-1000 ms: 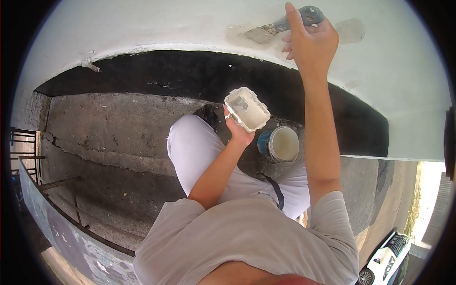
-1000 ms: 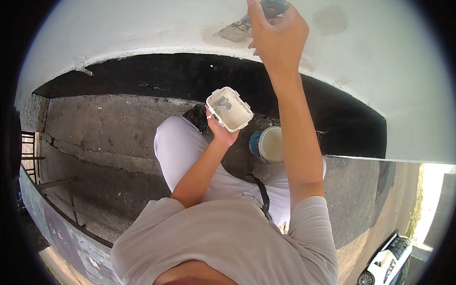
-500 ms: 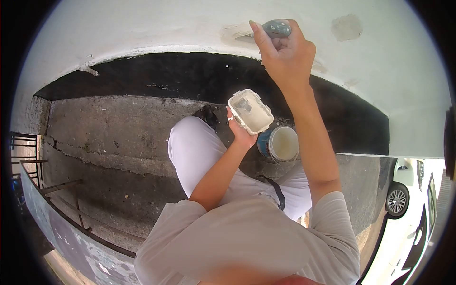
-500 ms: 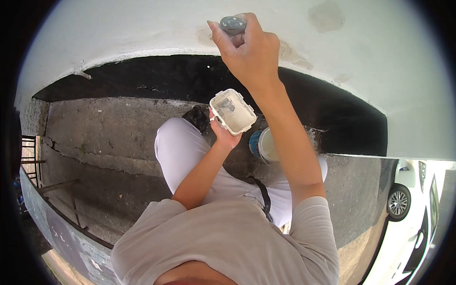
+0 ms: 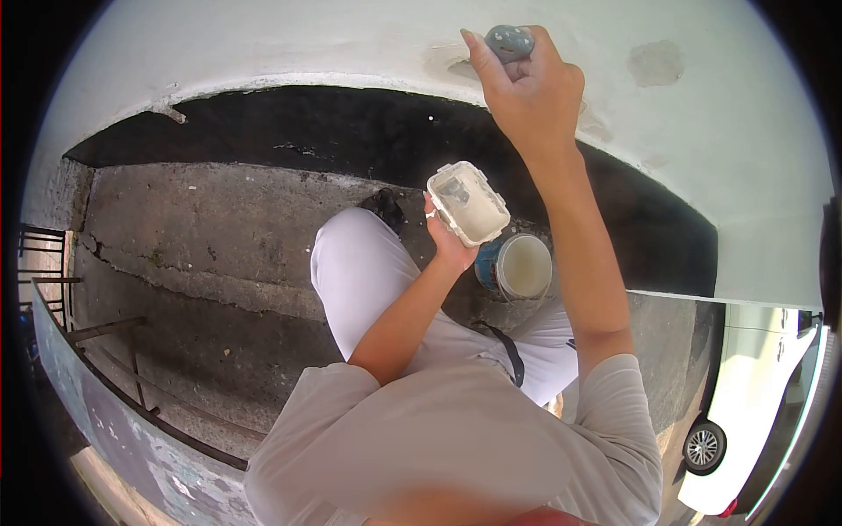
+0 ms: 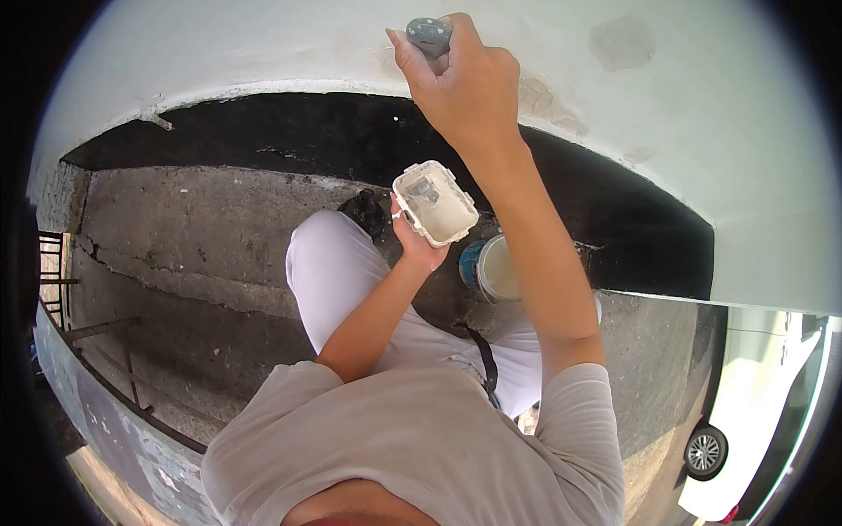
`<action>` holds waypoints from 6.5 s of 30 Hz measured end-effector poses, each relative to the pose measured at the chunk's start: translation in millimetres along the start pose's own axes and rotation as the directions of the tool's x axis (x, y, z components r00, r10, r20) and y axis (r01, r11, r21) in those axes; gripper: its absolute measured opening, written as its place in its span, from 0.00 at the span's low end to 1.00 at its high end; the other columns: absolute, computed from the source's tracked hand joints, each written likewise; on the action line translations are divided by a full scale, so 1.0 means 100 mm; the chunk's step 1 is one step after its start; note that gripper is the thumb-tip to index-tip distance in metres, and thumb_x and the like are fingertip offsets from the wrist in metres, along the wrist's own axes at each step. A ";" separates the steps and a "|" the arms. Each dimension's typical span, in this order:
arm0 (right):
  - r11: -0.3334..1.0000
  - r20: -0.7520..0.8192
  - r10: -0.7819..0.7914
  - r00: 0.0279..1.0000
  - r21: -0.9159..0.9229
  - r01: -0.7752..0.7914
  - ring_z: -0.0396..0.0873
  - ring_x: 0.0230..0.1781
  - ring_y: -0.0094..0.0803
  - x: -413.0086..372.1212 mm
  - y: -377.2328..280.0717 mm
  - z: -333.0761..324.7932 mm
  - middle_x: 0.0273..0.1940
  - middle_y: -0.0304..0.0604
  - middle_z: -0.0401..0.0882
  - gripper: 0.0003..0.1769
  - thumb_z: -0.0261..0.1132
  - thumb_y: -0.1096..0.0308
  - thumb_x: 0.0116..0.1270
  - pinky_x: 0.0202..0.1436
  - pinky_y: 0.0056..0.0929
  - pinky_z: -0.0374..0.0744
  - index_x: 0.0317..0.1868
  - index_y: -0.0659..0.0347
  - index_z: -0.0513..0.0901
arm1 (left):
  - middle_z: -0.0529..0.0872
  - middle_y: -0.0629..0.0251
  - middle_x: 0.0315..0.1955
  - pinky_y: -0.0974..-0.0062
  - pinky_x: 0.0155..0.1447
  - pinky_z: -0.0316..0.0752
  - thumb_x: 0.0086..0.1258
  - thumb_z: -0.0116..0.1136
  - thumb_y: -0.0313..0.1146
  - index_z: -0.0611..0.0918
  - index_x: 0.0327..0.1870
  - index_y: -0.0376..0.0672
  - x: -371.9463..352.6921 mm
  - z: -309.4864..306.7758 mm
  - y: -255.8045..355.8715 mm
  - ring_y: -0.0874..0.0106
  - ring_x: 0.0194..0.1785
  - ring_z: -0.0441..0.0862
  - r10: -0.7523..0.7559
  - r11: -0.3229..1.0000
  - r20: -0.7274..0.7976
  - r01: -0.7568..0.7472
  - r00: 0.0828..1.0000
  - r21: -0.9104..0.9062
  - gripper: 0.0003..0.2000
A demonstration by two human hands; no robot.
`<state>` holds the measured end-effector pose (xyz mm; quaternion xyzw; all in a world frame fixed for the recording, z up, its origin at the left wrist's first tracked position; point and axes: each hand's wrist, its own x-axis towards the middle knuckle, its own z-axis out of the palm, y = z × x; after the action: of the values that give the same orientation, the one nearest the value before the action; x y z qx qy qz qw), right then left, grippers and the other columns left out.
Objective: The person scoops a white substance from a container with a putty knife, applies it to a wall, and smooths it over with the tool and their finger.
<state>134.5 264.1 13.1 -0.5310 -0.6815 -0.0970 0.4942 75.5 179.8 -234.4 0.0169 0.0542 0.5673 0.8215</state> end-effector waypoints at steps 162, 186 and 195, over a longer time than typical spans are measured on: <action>0.880 0.159 0.338 0.928 0.296 -0.371 0.84 0.23 0.28 -2.62 0.31 -0.54 0.28 0.45 0.86 0.15 0.81 0.73 0.55 0.28 0.26 0.79 0.35 0.62 0.81 | 0.75 0.61 0.70 0.47 0.71 0.74 0.75 0.39 0.72 0.68 0.77 0.57 -0.16 0.02 0.08 0.56 0.70 0.76 0.352 0.902 -0.017 -0.334 0.936 0.275 0.37; 0.926 0.046 0.173 0.984 0.334 -0.178 0.89 0.24 0.32 -2.07 0.41 -0.62 0.31 0.48 0.88 0.13 0.78 0.76 0.62 0.27 0.26 0.84 0.36 0.65 0.79 | 0.74 0.61 0.72 0.56 0.75 0.69 0.76 0.40 0.69 0.67 0.77 0.50 -0.13 -0.20 -0.13 0.60 0.73 0.74 0.275 0.864 0.118 -0.299 0.954 0.405 0.39; 0.453 0.166 0.448 0.879 0.805 -0.383 0.88 0.30 0.39 -2.25 0.53 -0.80 0.37 0.58 0.85 0.09 0.67 0.78 0.73 0.34 0.39 0.89 0.41 0.65 0.72 | 0.71 0.66 0.75 0.54 0.78 0.66 0.78 0.39 0.66 0.67 0.77 0.54 -0.07 0.02 -0.02 0.61 0.77 0.69 0.439 0.851 -0.044 -0.399 0.898 0.341 0.35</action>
<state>211.7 91.9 -142.8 -0.3864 -0.4784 0.3347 0.7140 74.7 172.3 -232.3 0.1285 0.1908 0.7161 0.6590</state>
